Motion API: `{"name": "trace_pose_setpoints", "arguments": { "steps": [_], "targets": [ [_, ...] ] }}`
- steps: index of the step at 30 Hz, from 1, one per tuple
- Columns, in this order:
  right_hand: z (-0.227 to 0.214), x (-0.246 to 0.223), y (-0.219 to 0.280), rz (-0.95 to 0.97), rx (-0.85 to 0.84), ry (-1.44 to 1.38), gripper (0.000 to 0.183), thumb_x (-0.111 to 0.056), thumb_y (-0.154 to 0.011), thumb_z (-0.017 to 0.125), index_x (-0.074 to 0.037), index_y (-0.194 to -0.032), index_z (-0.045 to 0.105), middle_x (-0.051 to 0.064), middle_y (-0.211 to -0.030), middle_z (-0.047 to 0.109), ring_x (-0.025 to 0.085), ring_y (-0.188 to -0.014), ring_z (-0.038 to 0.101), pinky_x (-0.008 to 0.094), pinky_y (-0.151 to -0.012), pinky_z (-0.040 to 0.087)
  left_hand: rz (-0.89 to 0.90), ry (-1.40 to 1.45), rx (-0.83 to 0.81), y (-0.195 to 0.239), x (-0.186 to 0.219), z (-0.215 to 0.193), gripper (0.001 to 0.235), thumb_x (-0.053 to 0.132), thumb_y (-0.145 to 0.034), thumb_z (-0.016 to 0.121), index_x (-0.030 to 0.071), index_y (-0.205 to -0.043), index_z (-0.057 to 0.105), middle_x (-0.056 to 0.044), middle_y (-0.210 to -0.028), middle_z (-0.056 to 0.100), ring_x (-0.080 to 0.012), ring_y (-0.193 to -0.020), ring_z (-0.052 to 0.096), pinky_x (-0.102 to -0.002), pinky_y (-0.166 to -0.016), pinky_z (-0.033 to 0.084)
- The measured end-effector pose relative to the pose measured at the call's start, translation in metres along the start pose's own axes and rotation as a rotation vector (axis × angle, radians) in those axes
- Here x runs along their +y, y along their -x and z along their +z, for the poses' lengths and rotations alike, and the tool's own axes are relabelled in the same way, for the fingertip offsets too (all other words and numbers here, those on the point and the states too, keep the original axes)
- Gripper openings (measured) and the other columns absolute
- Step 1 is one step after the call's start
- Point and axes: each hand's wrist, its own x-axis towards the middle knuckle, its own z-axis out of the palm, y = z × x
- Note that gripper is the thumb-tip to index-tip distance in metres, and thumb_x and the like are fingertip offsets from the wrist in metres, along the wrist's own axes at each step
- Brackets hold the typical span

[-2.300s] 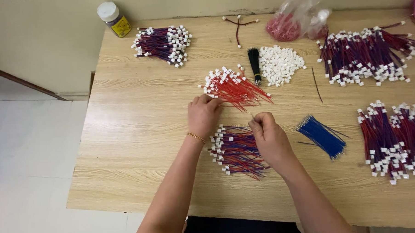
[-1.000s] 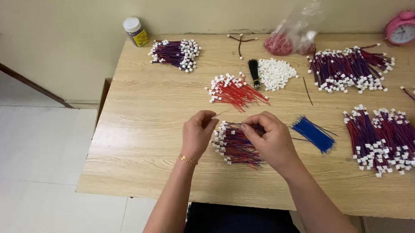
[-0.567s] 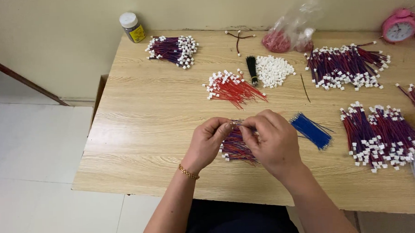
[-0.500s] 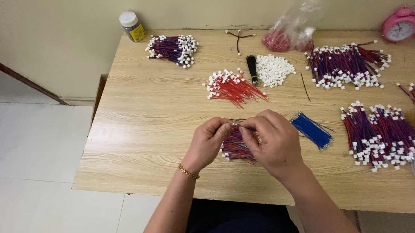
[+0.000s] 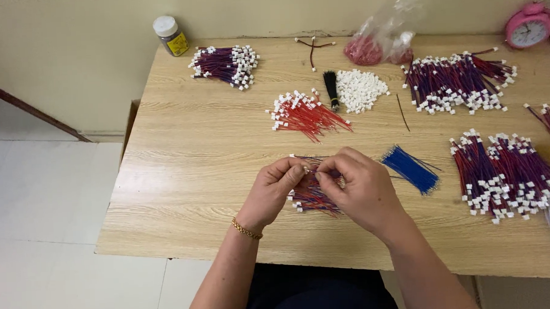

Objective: Inserting individual blue wires into white connectors on pre-assembled wire bundles

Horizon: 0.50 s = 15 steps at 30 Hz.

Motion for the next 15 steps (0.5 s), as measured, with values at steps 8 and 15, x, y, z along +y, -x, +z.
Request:
{"name": "trace_pose_setpoints", "arguments": {
  "steps": [8,15],
  "targets": [
    [-0.001,-0.001,-0.003,0.114,-0.039,-0.052,0.007,-0.015,-0.082,0.071,-0.010,-0.079,0.067,0.010,-0.066,0.058,0.026,-0.066,0.064,0.035,-0.063,0.050,0.039,-0.025,-0.005,0.001,0.011,0.006,0.021,0.014,-0.097,0.059,-0.001,-0.106,0.068,-0.006,-0.082,0.066,-0.0114,-0.083,0.058,-0.029,-0.078,0.052],
    [0.002,0.001,0.001,0.211,-0.061,-0.068,0.005,-0.016,-0.079,0.072,-0.012,-0.077,0.069,0.005,-0.065,0.061,0.021,-0.065,0.064,0.031,-0.063,0.051,0.083,-0.114,0.009,0.000,0.029,0.014,0.018,0.009,-0.096,0.060,-0.003,-0.106,0.069,-0.006,-0.078,0.066,-0.0100,-0.080,0.054,-0.028,-0.076,0.052]
  ]
}}
